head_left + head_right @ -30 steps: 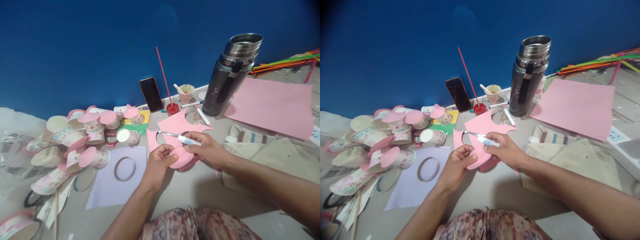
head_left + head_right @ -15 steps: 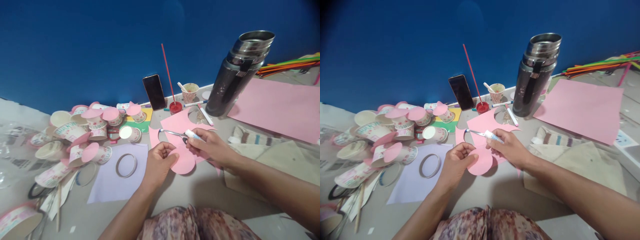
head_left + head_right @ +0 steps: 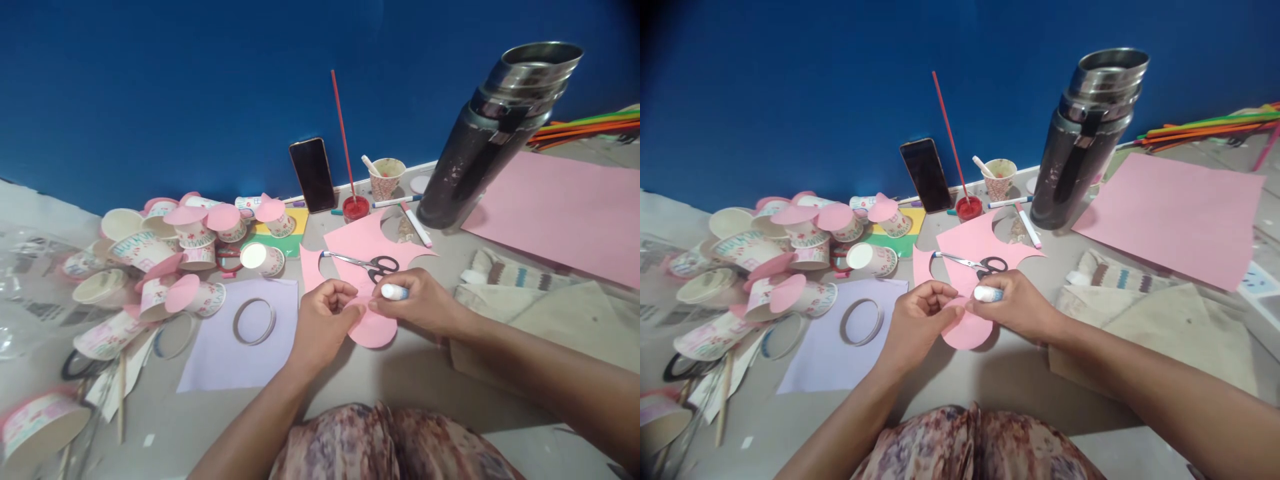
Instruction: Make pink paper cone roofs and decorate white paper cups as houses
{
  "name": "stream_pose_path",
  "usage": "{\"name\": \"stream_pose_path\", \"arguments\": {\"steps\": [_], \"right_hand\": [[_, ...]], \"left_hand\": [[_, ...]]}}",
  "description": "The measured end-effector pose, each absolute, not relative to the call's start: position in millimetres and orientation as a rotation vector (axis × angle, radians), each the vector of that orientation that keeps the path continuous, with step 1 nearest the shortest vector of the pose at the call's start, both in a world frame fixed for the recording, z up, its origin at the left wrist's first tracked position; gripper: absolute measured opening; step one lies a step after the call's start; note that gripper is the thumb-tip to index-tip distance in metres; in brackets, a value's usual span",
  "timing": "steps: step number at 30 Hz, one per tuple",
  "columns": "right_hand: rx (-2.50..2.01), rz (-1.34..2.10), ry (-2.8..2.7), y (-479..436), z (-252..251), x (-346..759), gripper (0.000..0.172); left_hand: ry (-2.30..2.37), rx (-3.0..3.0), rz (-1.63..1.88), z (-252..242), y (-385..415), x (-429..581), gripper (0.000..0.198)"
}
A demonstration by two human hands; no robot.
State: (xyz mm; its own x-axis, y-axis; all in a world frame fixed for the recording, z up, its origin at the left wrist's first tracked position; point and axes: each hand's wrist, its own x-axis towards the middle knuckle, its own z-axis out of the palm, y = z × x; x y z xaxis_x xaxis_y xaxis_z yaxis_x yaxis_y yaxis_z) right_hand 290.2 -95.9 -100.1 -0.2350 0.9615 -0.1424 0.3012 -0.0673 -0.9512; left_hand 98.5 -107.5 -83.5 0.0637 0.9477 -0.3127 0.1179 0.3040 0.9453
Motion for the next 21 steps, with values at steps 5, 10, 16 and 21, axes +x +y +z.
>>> {"name": "stream_pose_path", "arguments": {"steps": [5, 10, 16, 21], "right_hand": [[-1.422, 1.326, -1.59, -96.6, -99.6, 290.1, 0.025], [-1.41, 1.29, -1.618, -95.3, -92.4, 291.4, 0.023], [-1.416, 1.183, -1.668, -96.1, -98.5, 290.9, 0.018], [-1.309, 1.21, -1.745, -96.1, -101.6, 290.5, 0.013]], "left_hand": [[1.351, 1.218, 0.764, -82.9, -106.4, 97.6, 0.013], [1.4, 1.246, 0.785, -85.4, -106.1, 96.2, 0.021], [1.35, 1.318, 0.703, -86.2, -106.4, 95.9, 0.012], [1.399, 1.403, 0.659, -87.5, -106.3, 94.4, 0.03]]}}
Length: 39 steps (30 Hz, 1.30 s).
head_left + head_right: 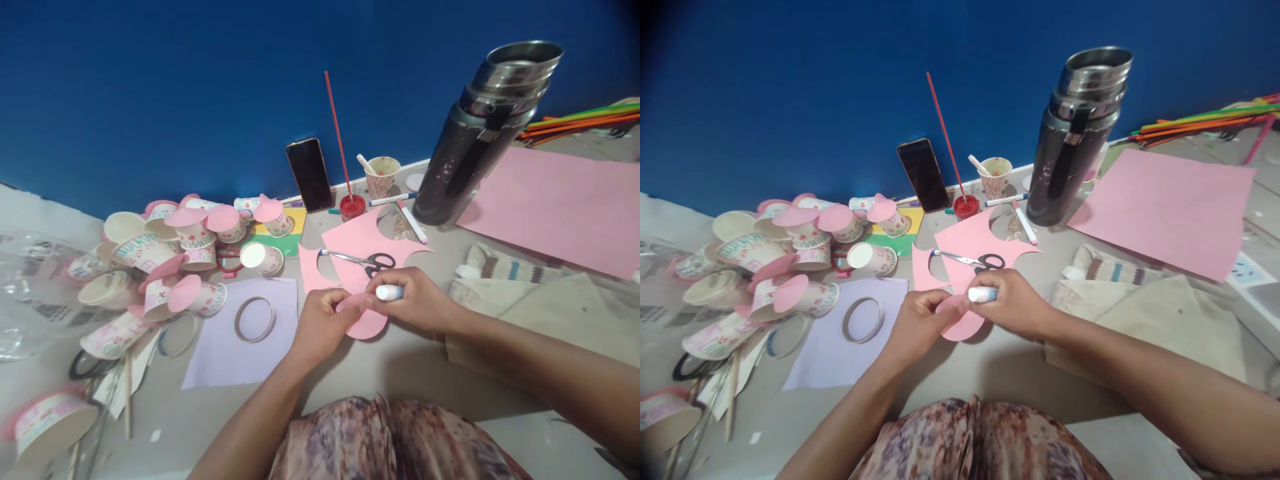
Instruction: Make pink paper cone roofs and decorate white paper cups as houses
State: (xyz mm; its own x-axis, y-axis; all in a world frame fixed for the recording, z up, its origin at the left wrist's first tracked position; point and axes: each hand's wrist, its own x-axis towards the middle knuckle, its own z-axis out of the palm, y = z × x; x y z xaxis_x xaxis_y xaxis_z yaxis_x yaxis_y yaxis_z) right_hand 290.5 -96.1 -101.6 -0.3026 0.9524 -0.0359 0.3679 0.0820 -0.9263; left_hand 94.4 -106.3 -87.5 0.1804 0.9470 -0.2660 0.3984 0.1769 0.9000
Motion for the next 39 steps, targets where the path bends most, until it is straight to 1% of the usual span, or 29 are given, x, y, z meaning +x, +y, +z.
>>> {"name": "stream_pose_path", "arguments": {"steps": [3, 4, 6, 7, 11, 14, 17, 19, 21, 23, 24, 27, 29, 34, 36, 39], "right_hand": [[-1.378, 1.155, -1.806, -94.2, -103.0, 291.4, 0.014], [-1.399, 1.127, -1.818, -93.8, -103.8, 291.6, 0.014], [-1.412, 1.072, -1.832, -93.8, -105.8, 291.6, 0.011], [-1.406, 1.052, -1.84, -94.2, -106.6, 291.4, 0.009], [-1.382, 0.988, -1.895, -96.4, -108.9, 289.9, 0.012], [-1.384, 0.982, -1.912, -96.6, -112.8, 289.0, 0.011], [-1.383, 0.954, -1.827, -95.1, -120.4, 289.6, 0.011], [-1.39, 0.943, -1.77, -94.0, -124.2, 290.4, 0.012], [-1.401, 0.977, -1.742, -93.5, -123.8, 290.4, 0.012], [-1.426, 1.07, -1.724, -93.2, -118.3, 290.1, 0.006], [-1.44, 1.127, -1.703, -92.4, -114.2, 290.5, 0.005], [-1.468, 1.204, -1.617, -85.2, -103.1, 296.5, 0.014], [-1.452, 1.103, -1.62, -76.4, -101.0, 305.4, 0.019], [-1.563, 0.6, -1.558, -55.2, -105.6, 330.3, 0.028], [-1.618, 0.501, -1.55, -50.0, -102.4, 335.6, 0.027], [-1.663, 0.453, -1.598, -43.3, -93.4, 336.9, 0.023]], "left_hand": [[1.462, 1.407, 0.707, -86.1, -105.2, 94.5, 0.033], [1.465, 1.398, 0.716, -85.3, -104.7, 94.8, 0.03], [1.444, 1.379, 0.734, -83.8, -103.9, 95.5, 0.017], [1.43, 1.373, 0.751, -83.5, -103.6, 95.7, 0.013], [1.45, 1.438, 0.773, -86.9, -104.4, 93.9, 0.015], [1.451, 1.524, 0.767, -92.8, -105.6, 90.7, 0.02], [1.465, 1.563, 0.838, -98.6, -105.0, 87.4, 0.022], [1.513, 1.595, 0.827, -101.5, -103.6, 84.9, 0.023], [1.532, 1.659, 0.768, -103.1, -101.9, 82.0, 0.022], [1.518, 1.699, 0.754, -103.6, -99.9, 79.0, 0.03], [1.519, 1.692, 0.782, -103.4, -98.5, 77.5, 0.031], [1.578, 1.566, 0.899, -101.0, -92.6, 73.5, 0.032], [1.631, 1.431, 0.938, -98.2, -87.5, 71.3, 0.035], [1.588, 1.162, 0.974, -89.1, -76.8, 66.5, 0.034], [1.583, 1.139, 1.019, -85.4, -75.0, 64.2, 0.033], [1.551, 1.146, 1.099, -81.5, -75.1, 61.8, 0.029]]}}
